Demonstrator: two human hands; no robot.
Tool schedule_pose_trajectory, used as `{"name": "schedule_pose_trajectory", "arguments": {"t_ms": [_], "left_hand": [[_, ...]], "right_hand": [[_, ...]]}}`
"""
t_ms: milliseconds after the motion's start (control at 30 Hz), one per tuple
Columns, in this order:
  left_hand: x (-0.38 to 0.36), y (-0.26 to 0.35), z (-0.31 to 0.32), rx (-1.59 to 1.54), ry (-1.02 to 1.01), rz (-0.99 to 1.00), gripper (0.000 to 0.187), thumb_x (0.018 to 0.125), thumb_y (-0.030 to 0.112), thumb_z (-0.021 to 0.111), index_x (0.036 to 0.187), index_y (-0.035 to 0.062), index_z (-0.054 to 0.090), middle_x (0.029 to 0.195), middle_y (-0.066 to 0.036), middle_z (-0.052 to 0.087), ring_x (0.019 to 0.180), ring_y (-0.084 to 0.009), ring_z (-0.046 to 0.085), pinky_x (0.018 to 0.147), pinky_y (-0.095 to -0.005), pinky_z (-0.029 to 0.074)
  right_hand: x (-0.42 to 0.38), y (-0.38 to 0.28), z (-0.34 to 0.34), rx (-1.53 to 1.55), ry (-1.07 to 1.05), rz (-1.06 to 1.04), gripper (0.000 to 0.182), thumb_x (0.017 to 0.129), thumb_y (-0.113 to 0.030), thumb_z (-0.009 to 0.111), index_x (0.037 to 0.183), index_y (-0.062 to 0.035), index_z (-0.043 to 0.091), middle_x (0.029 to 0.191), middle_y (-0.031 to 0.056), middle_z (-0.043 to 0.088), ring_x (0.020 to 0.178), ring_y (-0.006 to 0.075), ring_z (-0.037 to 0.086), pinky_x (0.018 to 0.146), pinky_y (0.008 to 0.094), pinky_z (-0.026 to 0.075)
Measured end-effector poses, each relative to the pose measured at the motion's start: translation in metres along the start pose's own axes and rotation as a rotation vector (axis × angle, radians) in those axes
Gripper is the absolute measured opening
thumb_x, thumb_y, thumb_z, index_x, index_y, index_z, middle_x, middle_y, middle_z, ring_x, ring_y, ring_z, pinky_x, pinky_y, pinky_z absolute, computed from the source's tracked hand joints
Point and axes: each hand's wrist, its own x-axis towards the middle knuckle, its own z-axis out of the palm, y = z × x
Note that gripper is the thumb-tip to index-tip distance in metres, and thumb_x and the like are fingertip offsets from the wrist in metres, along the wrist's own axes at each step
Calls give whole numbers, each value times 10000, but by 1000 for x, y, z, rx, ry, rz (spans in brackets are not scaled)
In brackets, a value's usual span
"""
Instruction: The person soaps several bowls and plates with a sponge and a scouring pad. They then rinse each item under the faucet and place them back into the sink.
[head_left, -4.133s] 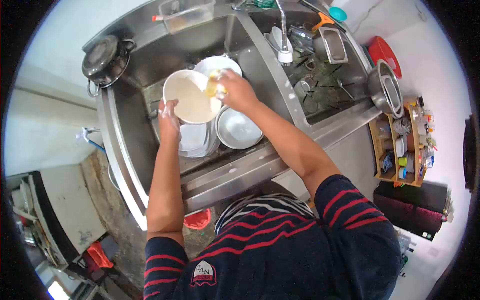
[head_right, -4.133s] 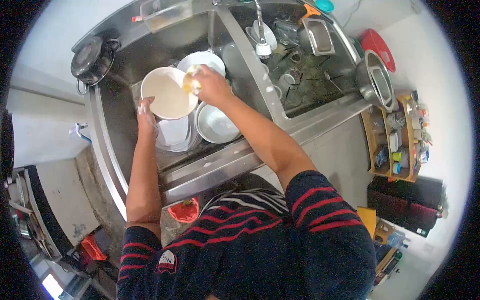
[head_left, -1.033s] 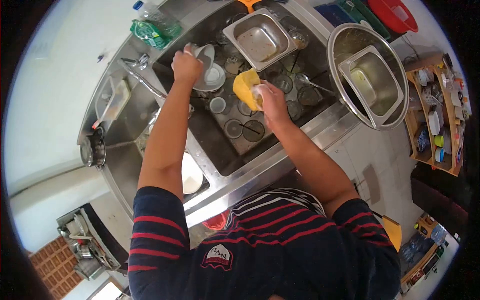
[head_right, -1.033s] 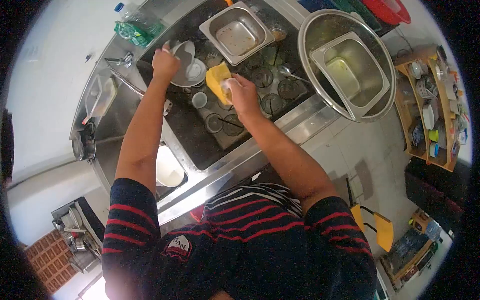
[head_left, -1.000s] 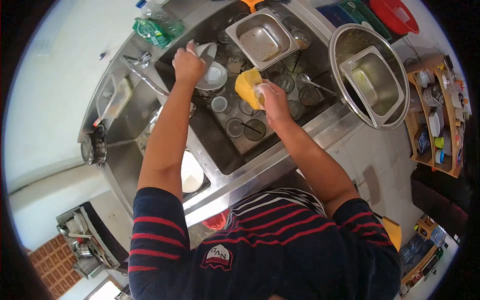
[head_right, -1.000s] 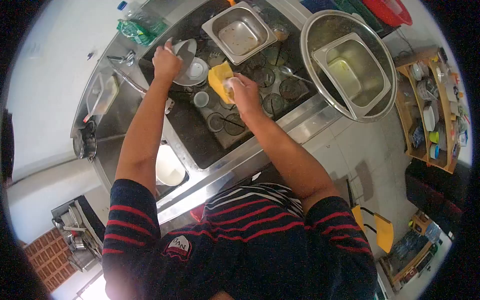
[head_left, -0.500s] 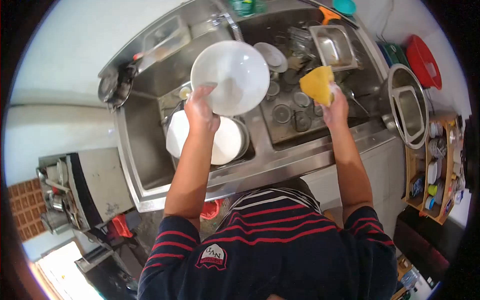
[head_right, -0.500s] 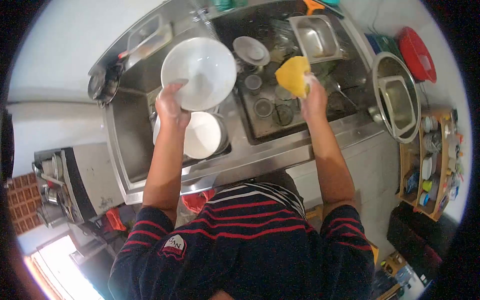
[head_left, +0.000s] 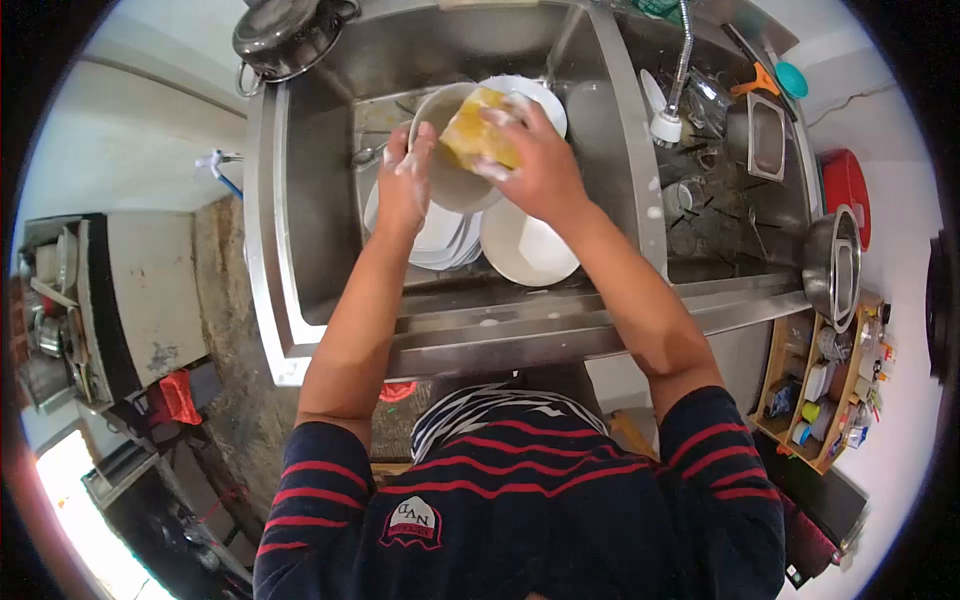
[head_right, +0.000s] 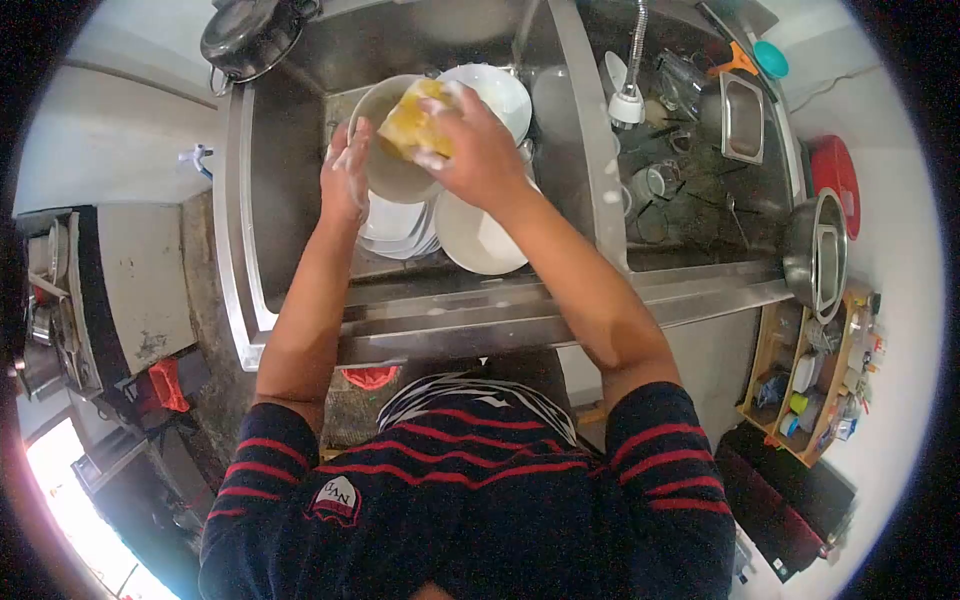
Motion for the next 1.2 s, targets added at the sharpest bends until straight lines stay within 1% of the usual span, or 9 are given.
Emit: {"name": "schedule_pose_trajectory", "arguments": {"t_ms": [100,233,333,500,833,967,1000,1133,1200], "left_hand": [[-5,7,5,144,-4,118,393,933,364,560,1043,-13,552,931,-138,613,847,-206,547,784,-328,439],[-1,-3,-3,199,103,249,422,935,393,559,1066,-8,553,900,-137,611,841,-184,545,761,-331,450],[-2,12,-5,146,38,262,469,921,420,584,1108,-9,550,886,-111,618,809,-155,552,752,-314,456],[-13,15,13,260,54,258,460,919,374,607,1124,-32,540,904,-95,622,819,-133,544,744,-283,455],[0,-6,16,209,114,364,460,947,416,513,1080,-18,591,942,-80,594,909,-155,537,780,-280,433],[8,-10,26,31,152,229,388,961,368,516,994,-9,601,869,-72,593,808,-142,505,737,-292,423],[9,-11,24,-70,92,115,476,959,396,496,1186,-20,541,1096,-126,574,979,-221,572,882,-329,447],[12,-21,25,-7,208,230,398,958,376,520,1042,-9,576,901,-71,593,808,-158,523,733,-295,436],[10,-10,24,-310,210,39,406,960,369,509,1111,-6,554,954,-89,612,852,-198,580,720,-332,471]], "right_hand": [[-3,0,41,-224,28,25,488,739,-149,704,1198,-46,574,1118,194,576,1081,361,543,914,374,447],[-10,-7,43,180,-132,175,422,731,-167,700,1137,-78,622,980,169,593,910,336,588,785,379,479],[-3,9,20,-241,-251,45,377,715,-196,720,1079,-111,665,881,123,554,831,311,585,680,409,491],[-2,21,25,-299,37,73,347,716,-217,724,1040,-118,650,1005,127,536,912,323,587,770,436,488],[-7,30,9,28,-261,12,291,688,-246,726,893,-49,661,934,127,597,861,317,613,726,429,502],[-6,33,14,-280,-12,210,317,692,-246,720,944,-64,657,885,142,577,876,323,619,743,429,511],[-6,27,15,-316,-61,231,328,715,-249,701,975,-58,642,938,167,576,880,340,618,756,435,512],[-17,0,23,-67,-187,198,361,735,-290,681,988,-38,630,1042,168,565,855,344,619,744,429,519],[-20,-14,22,-12,-121,136,365,728,-290,690,995,-47,631,1029,157,568,853,347,616,743,428,517]]}}
